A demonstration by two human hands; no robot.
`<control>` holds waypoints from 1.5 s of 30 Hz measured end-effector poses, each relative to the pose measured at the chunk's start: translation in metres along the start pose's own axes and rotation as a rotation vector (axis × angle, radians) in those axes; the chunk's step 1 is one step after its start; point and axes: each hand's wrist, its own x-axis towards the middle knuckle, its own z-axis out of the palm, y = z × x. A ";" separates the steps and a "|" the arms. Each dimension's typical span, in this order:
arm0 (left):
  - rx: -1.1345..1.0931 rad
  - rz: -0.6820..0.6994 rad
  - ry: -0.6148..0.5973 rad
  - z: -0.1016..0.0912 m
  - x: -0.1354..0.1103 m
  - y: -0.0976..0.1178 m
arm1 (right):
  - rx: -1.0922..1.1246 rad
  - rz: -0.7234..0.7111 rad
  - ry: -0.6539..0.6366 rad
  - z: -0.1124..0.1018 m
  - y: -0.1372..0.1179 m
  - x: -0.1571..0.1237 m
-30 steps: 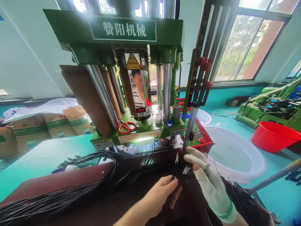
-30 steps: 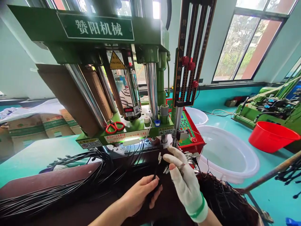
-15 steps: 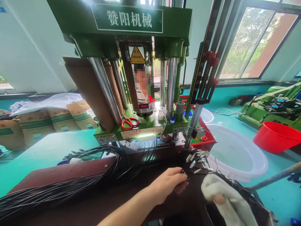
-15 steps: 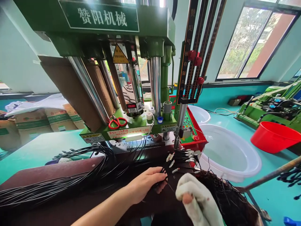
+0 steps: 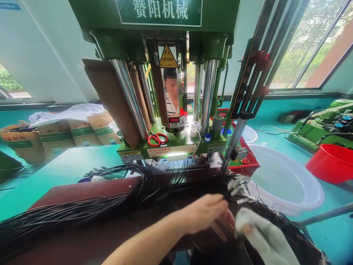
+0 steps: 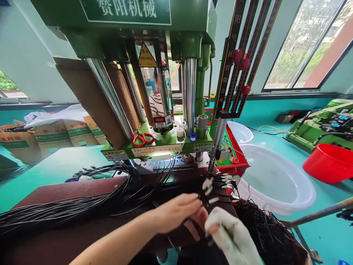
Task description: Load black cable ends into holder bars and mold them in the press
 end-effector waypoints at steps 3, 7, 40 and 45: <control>-0.079 -0.004 0.009 0.011 -0.005 -0.032 | 0.045 0.017 0.208 0.010 0.016 0.017; -0.203 -0.065 -0.019 0.007 -0.018 -0.044 | 0.241 0.031 0.123 0.023 0.040 0.034; -0.352 0.049 0.691 -0.023 0.014 -0.073 | -1.131 0.083 -0.078 0.041 0.078 0.207; -0.340 0.072 0.655 -0.022 0.014 -0.075 | -1.108 0.114 -0.284 0.034 0.061 0.196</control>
